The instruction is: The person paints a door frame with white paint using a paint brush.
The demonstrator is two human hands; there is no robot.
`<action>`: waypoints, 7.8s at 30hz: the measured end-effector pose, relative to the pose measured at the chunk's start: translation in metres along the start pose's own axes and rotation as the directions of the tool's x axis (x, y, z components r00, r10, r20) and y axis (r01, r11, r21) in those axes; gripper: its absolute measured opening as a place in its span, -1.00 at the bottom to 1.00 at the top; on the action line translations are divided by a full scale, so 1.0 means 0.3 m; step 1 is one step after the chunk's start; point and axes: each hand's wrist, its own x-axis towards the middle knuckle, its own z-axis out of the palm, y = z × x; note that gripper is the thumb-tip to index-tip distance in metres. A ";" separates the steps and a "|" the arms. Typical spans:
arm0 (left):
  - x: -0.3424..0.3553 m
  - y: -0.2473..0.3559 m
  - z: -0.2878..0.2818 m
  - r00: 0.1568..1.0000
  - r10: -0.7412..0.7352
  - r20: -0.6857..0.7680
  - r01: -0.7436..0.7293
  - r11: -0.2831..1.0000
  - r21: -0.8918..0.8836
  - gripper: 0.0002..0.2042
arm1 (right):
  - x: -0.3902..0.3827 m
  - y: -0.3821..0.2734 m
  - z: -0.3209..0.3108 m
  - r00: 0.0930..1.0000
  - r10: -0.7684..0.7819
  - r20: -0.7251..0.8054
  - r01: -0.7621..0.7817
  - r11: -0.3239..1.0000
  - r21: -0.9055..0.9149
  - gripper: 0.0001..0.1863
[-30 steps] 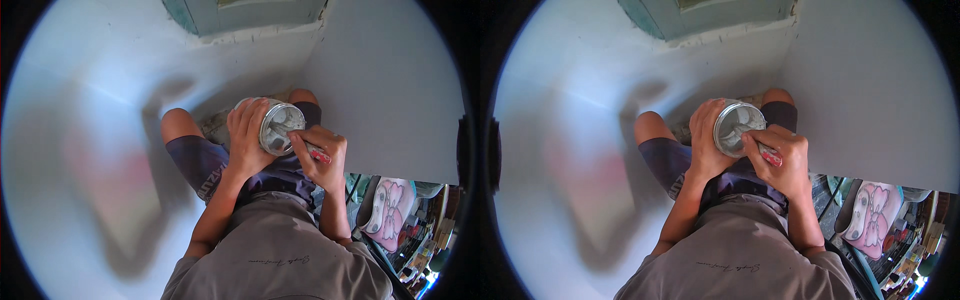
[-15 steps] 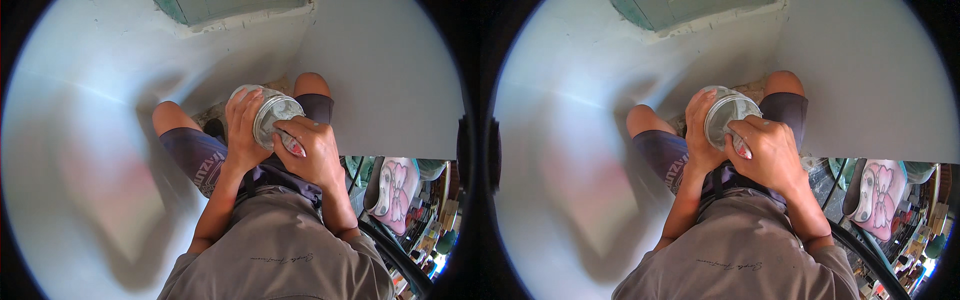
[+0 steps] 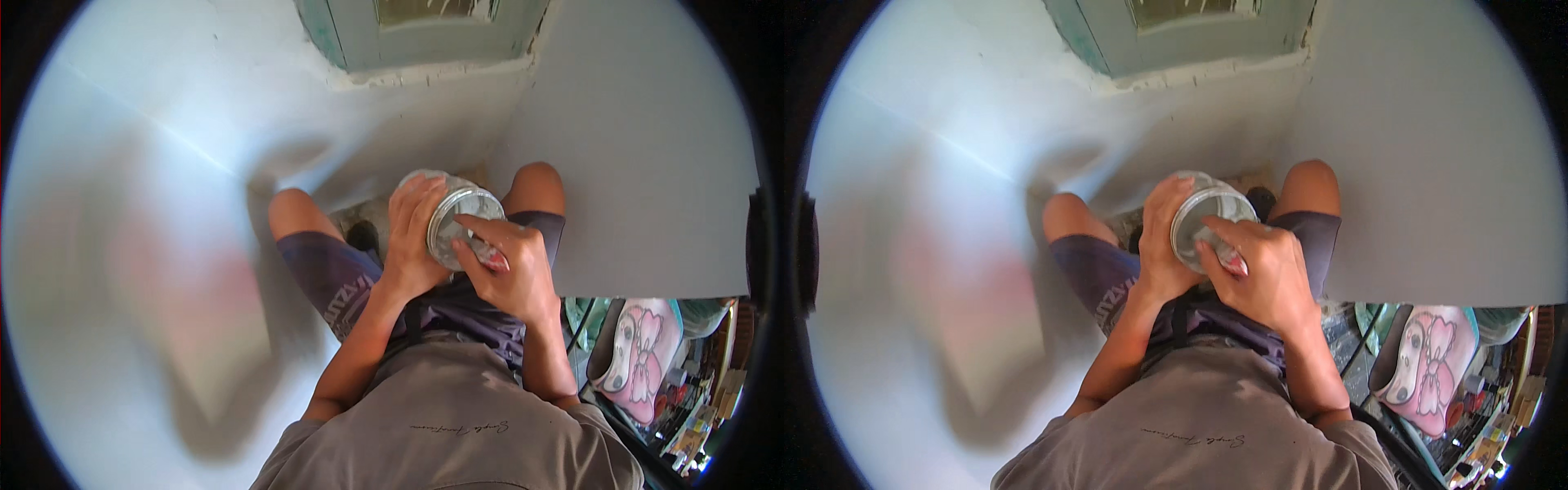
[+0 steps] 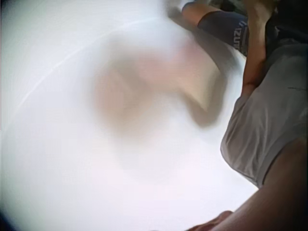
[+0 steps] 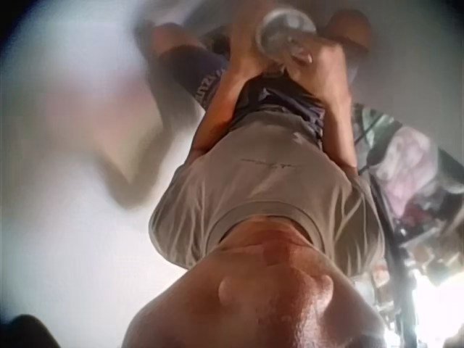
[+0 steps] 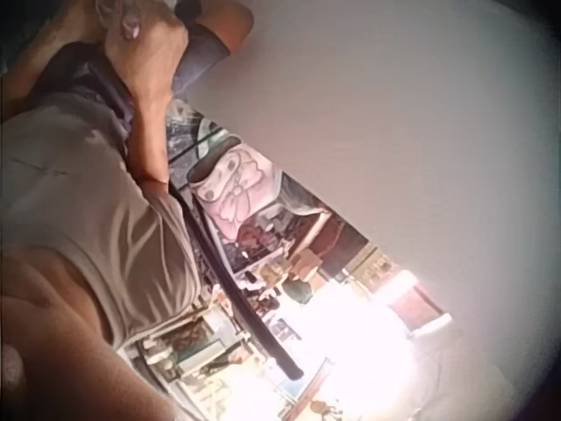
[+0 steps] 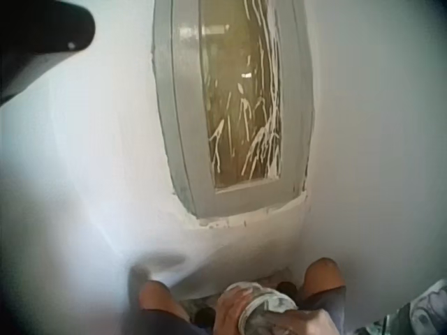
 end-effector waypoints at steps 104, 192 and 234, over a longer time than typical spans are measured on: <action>0.481 -0.157 0.117 0.882 -0.355 0.311 0.445 0.846 -0.295 0.08 | 0.904 0.233 -0.758 0.857 -0.272 -0.438 0.153 0.945 -0.288 -0.88; 0.443 -0.191 0.087 0.876 -0.352 0.331 0.449 0.844 -0.293 0.05 | 0.862 0.321 -0.618 0.731 -0.337 -0.593 0.224 0.940 -0.257 -0.87; 0.410 -0.184 0.091 0.881 -0.339 0.330 0.431 0.863 -0.265 0.01 | 0.873 0.401 -0.481 0.537 -0.413 -0.736 0.302 0.908 -0.290 -0.88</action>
